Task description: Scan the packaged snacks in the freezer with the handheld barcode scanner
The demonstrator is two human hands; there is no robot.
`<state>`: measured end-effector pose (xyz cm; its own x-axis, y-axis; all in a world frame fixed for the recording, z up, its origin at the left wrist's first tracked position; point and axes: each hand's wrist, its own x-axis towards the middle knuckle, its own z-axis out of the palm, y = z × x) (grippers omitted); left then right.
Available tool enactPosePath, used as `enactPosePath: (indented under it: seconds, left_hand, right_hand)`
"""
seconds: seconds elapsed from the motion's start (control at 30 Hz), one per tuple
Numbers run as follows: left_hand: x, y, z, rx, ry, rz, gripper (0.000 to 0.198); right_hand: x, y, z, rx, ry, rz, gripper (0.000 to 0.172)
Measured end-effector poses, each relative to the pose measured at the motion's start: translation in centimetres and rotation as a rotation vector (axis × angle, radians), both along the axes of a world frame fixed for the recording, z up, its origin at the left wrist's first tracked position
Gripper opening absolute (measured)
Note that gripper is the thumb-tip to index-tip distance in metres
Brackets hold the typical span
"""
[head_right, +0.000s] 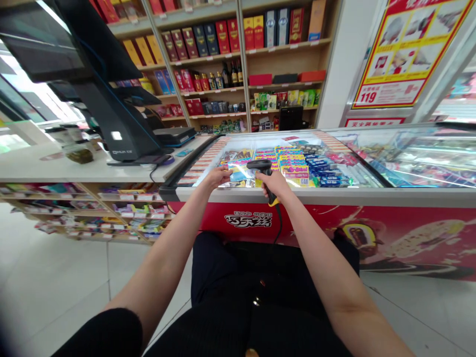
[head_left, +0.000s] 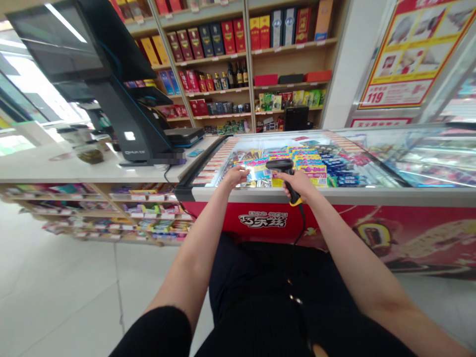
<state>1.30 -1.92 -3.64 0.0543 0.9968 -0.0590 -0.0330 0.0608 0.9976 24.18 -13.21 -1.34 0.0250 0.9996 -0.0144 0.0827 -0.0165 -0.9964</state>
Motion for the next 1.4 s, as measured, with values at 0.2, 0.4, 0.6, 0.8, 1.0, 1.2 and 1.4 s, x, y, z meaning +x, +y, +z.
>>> enactPosePath:
  seconds: [0.2,0.4,0.6,0.8,1.0,1.2,1.4]
  left_hand:
    - [4.7,-0.3,0.8,-0.009,0.095,-0.063,0.036]
    - [8.0,-0.3,-0.2,0.026,0.181,-0.093,0.040]
    - [8.9,-1.1,0.0,0.071,0.330,-0.095,0.039]
    - [9.1,-1.1,0.5,0.173,0.657,-0.075,0.039]
    - [9.7,0.3,0.2,0.273,0.846,-0.008,0.033]
    - [9.7,1.0,0.6,0.272,0.893,-0.020,0.029]
    - [9.2,0.3,0.6,0.161,0.960,-0.109,0.031]
  right_hand:
    - [3.5,-0.3,0.2,0.037,0.062,-0.060,0.025]
    - [6.1,-0.5,-0.2,0.022,0.104,-0.117,0.025]
    - [7.5,-0.2,-1.0,0.036,0.154,-0.128,0.020]
    - [7.8,-0.1,-1.5,0.044,0.171,-0.131,0.021]
    - [8.0,-0.2,-1.4,0.027,0.169,-0.153,0.022]
    - [7.9,-0.3,-1.1,0.020,0.182,-0.172,0.023]
    - [7.7,0.0,-1.2,0.013,0.171,-0.157,0.022]
